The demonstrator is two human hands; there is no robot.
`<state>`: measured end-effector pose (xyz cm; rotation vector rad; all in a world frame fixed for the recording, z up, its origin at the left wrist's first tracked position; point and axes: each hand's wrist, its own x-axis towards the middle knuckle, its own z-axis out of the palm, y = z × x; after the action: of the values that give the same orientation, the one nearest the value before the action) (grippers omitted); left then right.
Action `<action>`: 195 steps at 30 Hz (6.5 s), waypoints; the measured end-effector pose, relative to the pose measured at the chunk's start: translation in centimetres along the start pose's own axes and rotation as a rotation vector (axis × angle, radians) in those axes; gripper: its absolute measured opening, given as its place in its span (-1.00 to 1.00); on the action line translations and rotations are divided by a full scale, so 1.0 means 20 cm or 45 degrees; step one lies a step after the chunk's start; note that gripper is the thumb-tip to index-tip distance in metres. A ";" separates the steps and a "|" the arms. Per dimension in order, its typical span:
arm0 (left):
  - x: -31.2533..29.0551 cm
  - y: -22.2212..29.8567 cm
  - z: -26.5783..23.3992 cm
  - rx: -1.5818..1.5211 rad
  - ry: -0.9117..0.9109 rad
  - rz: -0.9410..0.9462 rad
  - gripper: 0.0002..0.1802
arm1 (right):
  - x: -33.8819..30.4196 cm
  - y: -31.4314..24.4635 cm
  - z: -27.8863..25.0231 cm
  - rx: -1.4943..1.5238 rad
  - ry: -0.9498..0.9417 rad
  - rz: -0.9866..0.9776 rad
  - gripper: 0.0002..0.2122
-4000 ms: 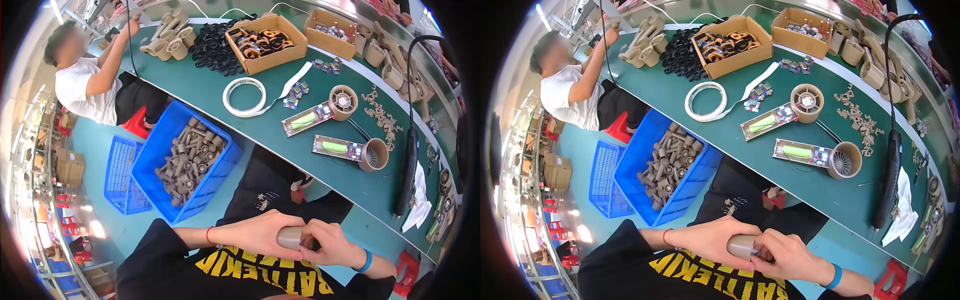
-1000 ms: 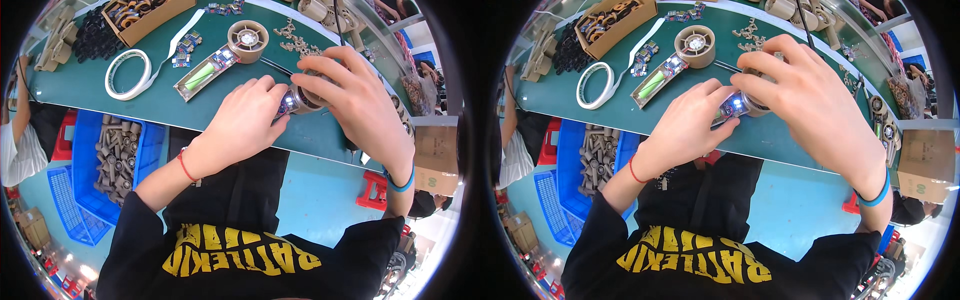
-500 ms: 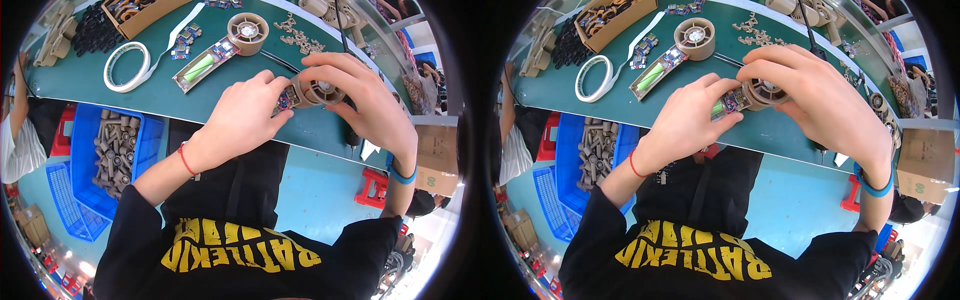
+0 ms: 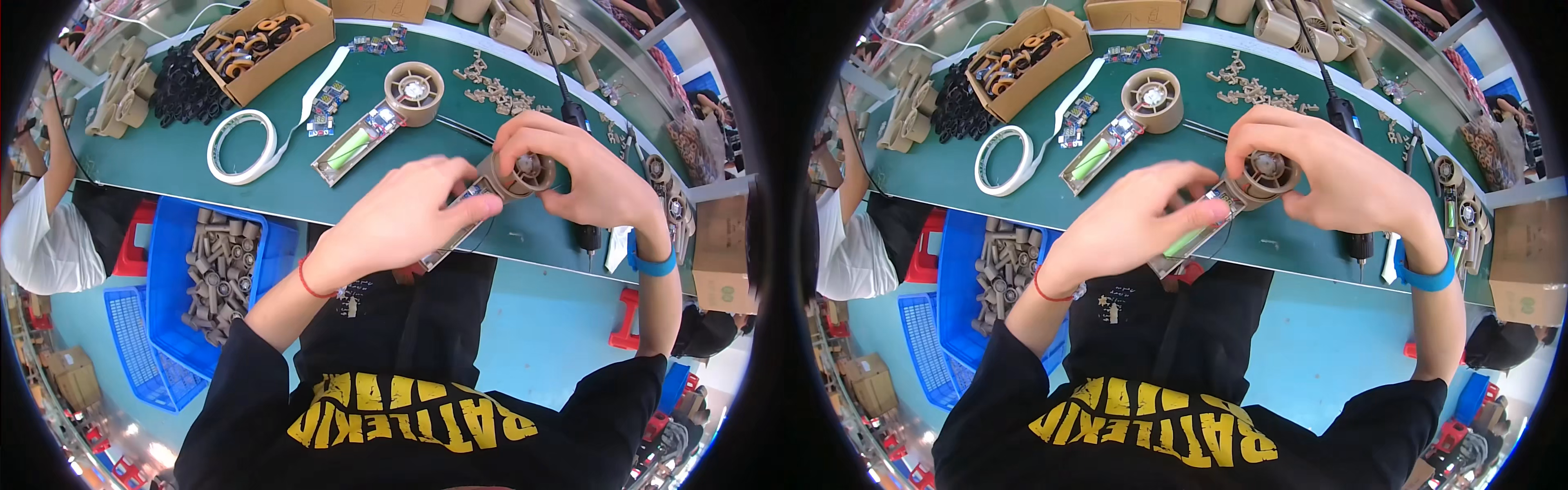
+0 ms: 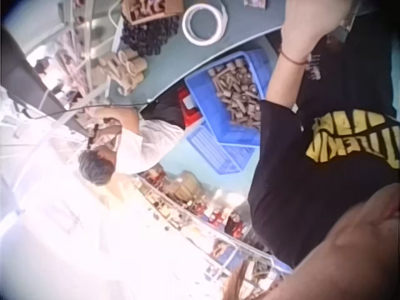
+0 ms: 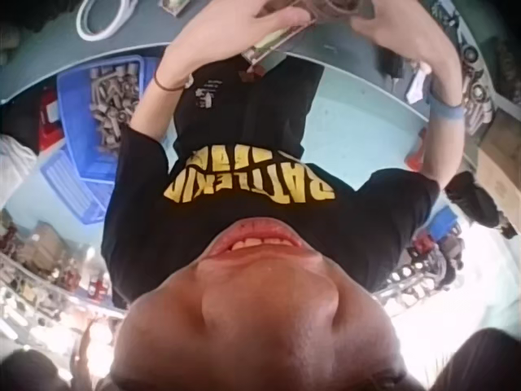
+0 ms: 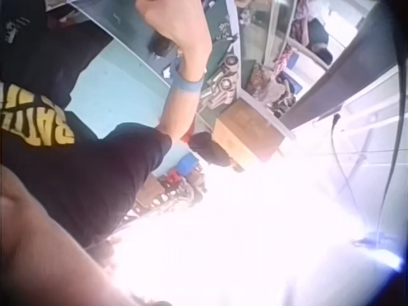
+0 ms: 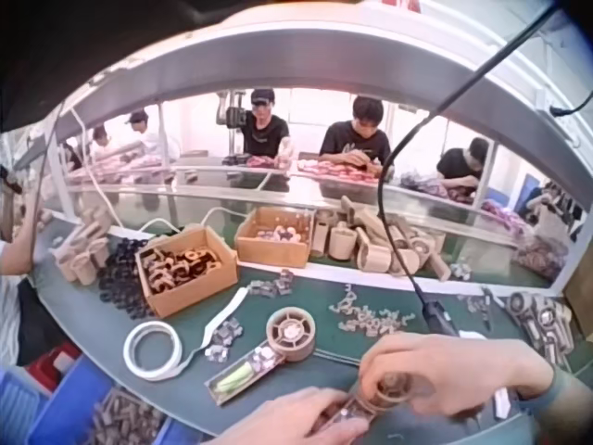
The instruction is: Assembling the components of small portable hand-held fans on an industrial production line.
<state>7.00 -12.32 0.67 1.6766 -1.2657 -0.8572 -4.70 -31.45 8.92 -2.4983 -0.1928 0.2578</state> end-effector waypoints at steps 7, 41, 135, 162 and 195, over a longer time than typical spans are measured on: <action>0.13 -0.10 -0.01 -1.069 -0.173 0.207 -0.20 | 0.02 -0.02 0.02 0.231 0.056 -0.263 -0.65; -0.34 -0.14 -0.03 -1.131 0.379 0.326 -0.17 | -0.11 -0.13 0.37 0.328 0.726 0.371 -0.79; -0.26 -0.08 0.16 -0.802 0.575 0.293 -0.36 | -0.14 -0.36 0.71 0.530 0.780 0.204 -0.87; -0.30 0.02 0.18 -0.721 0.378 0.057 -0.30 | -0.26 -0.38 0.63 -0.180 0.734 -0.074 -0.80; -0.50 -0.06 0.24 -1.042 0.269 -0.045 -0.27 | -0.28 -0.43 0.73 0.508 0.488 0.107 -0.88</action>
<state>0.67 -3.47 -1.97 1.0850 -0.6027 -1.0067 -14.22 -17.42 3.21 -2.1093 0.1120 -0.1404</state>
